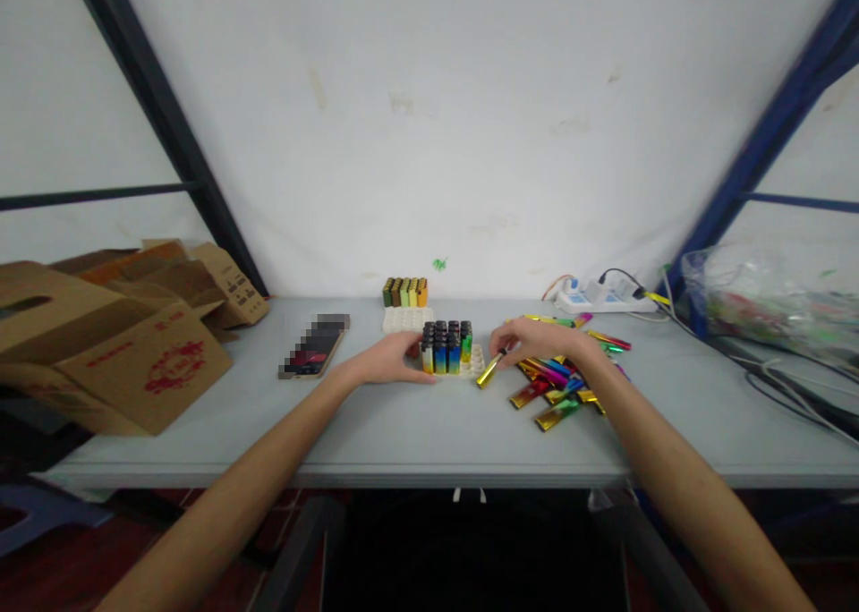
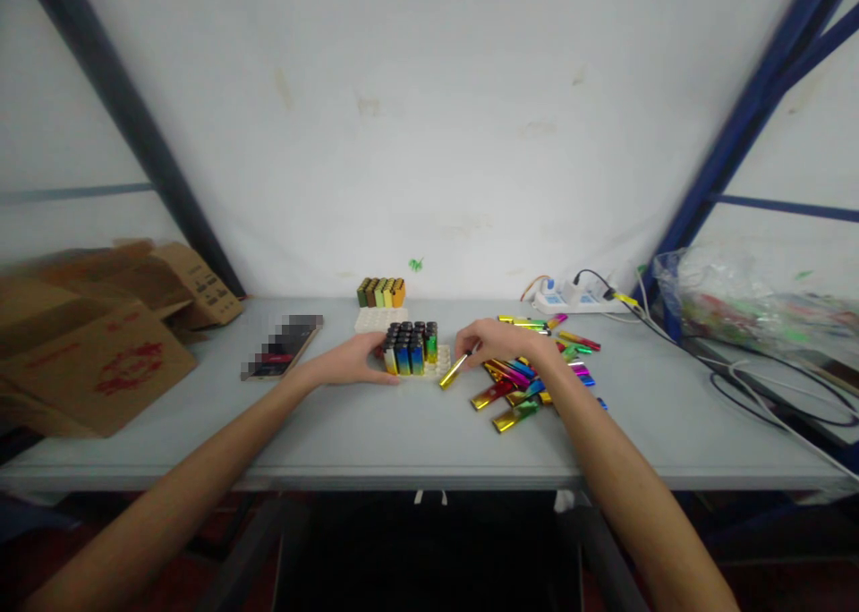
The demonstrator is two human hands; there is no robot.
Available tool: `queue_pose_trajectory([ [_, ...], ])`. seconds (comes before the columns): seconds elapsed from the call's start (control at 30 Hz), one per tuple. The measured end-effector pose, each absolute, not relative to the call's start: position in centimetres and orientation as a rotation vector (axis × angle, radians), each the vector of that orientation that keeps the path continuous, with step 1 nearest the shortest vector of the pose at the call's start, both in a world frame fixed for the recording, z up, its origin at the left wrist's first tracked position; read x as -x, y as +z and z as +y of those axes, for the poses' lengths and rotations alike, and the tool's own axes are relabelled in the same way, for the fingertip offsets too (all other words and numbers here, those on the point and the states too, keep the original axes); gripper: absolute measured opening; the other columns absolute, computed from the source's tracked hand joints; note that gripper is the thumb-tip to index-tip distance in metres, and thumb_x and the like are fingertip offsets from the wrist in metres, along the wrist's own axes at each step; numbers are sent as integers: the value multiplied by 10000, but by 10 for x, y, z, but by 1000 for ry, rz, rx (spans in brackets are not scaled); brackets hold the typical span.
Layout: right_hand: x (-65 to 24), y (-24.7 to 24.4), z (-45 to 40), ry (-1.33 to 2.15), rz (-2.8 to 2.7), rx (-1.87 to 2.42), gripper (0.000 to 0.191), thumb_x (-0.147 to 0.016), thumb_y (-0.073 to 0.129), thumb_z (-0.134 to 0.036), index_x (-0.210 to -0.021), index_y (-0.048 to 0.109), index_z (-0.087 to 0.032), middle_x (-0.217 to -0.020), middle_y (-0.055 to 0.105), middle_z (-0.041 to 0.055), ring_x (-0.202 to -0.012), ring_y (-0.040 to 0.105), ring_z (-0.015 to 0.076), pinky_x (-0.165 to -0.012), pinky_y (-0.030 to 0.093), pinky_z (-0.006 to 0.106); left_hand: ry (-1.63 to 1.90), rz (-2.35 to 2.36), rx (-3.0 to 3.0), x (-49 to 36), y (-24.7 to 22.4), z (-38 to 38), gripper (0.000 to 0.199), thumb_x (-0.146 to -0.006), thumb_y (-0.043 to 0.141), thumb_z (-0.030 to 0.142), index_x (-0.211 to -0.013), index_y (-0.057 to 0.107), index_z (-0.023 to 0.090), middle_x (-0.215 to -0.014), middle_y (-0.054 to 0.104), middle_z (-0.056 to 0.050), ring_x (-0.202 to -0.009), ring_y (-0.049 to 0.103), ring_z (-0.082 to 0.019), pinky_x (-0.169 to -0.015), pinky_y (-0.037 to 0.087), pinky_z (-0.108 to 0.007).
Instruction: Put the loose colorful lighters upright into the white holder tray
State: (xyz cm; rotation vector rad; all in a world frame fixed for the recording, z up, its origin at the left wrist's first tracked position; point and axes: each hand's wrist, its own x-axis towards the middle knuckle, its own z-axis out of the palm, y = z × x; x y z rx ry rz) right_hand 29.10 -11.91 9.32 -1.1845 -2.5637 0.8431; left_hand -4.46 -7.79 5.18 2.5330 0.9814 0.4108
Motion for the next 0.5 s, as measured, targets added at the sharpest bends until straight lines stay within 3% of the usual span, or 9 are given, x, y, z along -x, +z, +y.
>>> queue_pose_trajectory([
  [0.13,-280,101,-125,839,-2447,1081,350,-845,746,-492,-995,752,-176,-989,771,61,-874,694,194,-819,523,313,433,966,-2539,45,50,-77,710,-678,784,709,-1088,648,146,-1019,702,-101,-876,652,-280,-742,506,-349],
  [0.33,-274,105,-129,981,-2338,1012,365,-835,757,-498,-1020,754,-183,-990,766,59,-898,695,198,-834,542,338,438,947,-2518,44,52,-78,716,-674,785,712,-1098,656,150,-1039,711,-106,-893,654,-287,-753,511,-357],
  [0.5,-273,103,-128,1070,-2131,978,392,-790,808,-465,-1060,752,-186,-1089,753,68,-996,692,210,-943,537,379,425,986,-2513,42,56,-82,720,-657,785,725,-1082,657,157,-1026,711,-107,-888,656,-295,-742,508,-359],
])
